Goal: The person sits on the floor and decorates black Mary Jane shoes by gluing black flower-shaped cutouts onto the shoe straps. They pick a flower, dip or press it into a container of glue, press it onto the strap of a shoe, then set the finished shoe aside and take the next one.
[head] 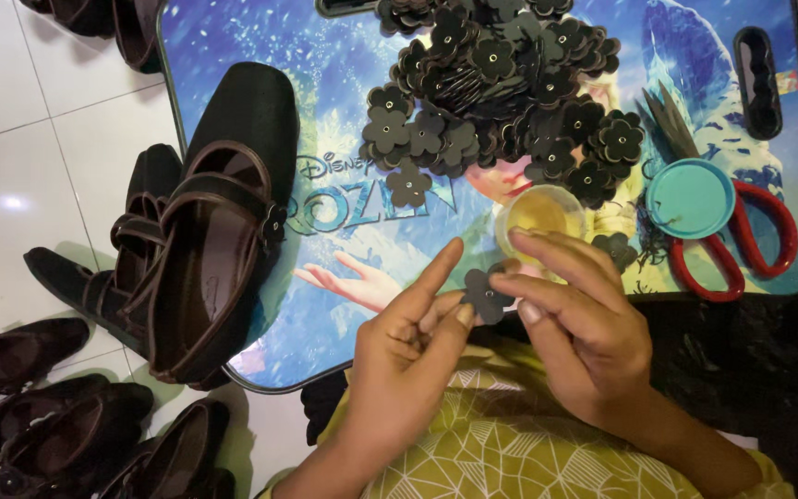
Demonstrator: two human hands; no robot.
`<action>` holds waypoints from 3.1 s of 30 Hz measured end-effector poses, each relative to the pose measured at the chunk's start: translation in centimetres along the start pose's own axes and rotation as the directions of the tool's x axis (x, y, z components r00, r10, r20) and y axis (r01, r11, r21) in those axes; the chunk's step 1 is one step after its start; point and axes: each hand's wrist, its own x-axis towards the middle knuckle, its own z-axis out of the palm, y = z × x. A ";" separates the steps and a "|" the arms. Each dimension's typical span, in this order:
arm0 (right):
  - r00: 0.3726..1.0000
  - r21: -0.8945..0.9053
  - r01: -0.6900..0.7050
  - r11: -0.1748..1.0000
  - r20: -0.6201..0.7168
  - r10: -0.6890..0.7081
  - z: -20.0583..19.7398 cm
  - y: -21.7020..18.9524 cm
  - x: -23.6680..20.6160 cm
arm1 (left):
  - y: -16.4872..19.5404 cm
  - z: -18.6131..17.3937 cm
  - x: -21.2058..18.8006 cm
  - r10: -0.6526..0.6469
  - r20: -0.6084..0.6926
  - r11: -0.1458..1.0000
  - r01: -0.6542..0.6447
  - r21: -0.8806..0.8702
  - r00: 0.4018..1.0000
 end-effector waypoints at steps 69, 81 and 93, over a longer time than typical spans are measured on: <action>1.000 0.197 0.018 0.980 -0.029 -0.012 0.5 3.6 -0.7 | 16.9 -12.3 4.5 0.433 0.008 -0.123 0.051 0.991 0.901; 0.976 0.519 -0.161 0.839 -0.042 0.213 1.1 0.0 1.1 | 9.7 -9.7 -0.2 0.140 -0.169 0.962 -0.094 0.256 0.976; 0.949 0.147 0.184 0.972 0.230 -0.215 5.9 -3.4 6.1 | 5.3 -9.6 -2.4 0.640 0.042 -0.096 0.026 0.995 0.767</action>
